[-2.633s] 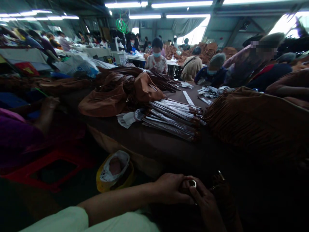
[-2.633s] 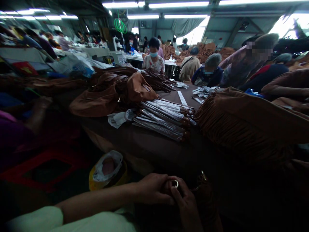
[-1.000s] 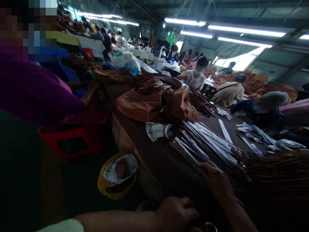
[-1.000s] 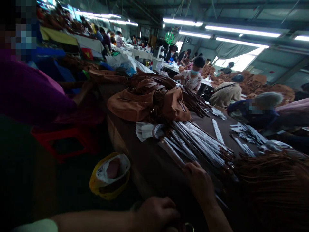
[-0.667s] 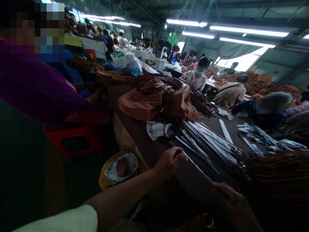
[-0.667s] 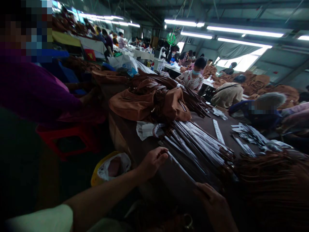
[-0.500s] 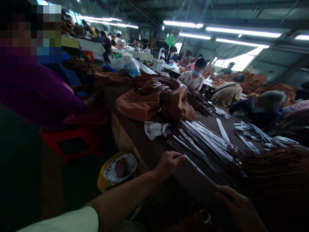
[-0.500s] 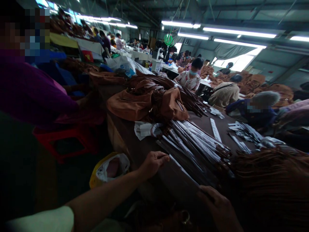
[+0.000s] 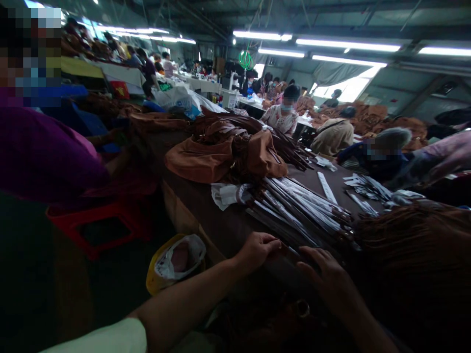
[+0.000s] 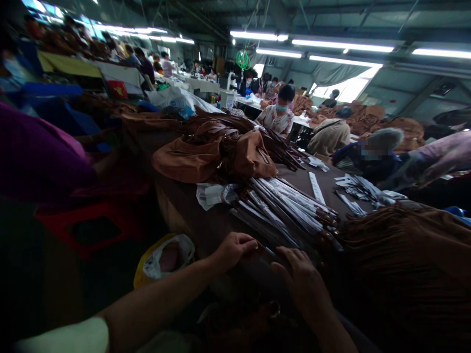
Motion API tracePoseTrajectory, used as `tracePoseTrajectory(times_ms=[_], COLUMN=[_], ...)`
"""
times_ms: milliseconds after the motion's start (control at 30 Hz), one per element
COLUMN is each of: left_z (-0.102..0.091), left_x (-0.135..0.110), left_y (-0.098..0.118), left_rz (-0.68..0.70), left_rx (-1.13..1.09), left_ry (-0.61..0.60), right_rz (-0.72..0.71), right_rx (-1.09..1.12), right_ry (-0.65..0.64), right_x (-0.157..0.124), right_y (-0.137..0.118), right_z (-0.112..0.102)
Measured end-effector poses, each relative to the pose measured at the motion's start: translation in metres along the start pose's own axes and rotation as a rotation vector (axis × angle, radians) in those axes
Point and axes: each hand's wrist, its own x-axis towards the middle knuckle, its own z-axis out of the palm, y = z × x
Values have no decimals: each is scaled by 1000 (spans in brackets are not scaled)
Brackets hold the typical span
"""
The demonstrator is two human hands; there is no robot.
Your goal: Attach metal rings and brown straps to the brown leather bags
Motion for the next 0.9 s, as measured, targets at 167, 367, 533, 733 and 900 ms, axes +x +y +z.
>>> tracePoseTrajectory(times_ms=[167, 367, 533, 733, 900], left_z=[4, 6, 11, 28, 36], left_x=[-14, -20, -42, -67, -68], left_y=[10, 7, -7, -14, -16], left_rz=[202, 403, 342, 465, 497], left_rx=[55, 221, 439, 891, 988], left_ry=[-197, -303, -211, -273, -317], right_rz=[149, 214, 332, 439, 401], right_rx=[489, 765, 671, 410, 239], right_ry=[-459, -698, -571, -448, -375], right_x=[21, 15, -17, -75, -102], right_y=[-21, -19, -21, -35, -44], right_z=[-16, -13, -30, -57, -44])
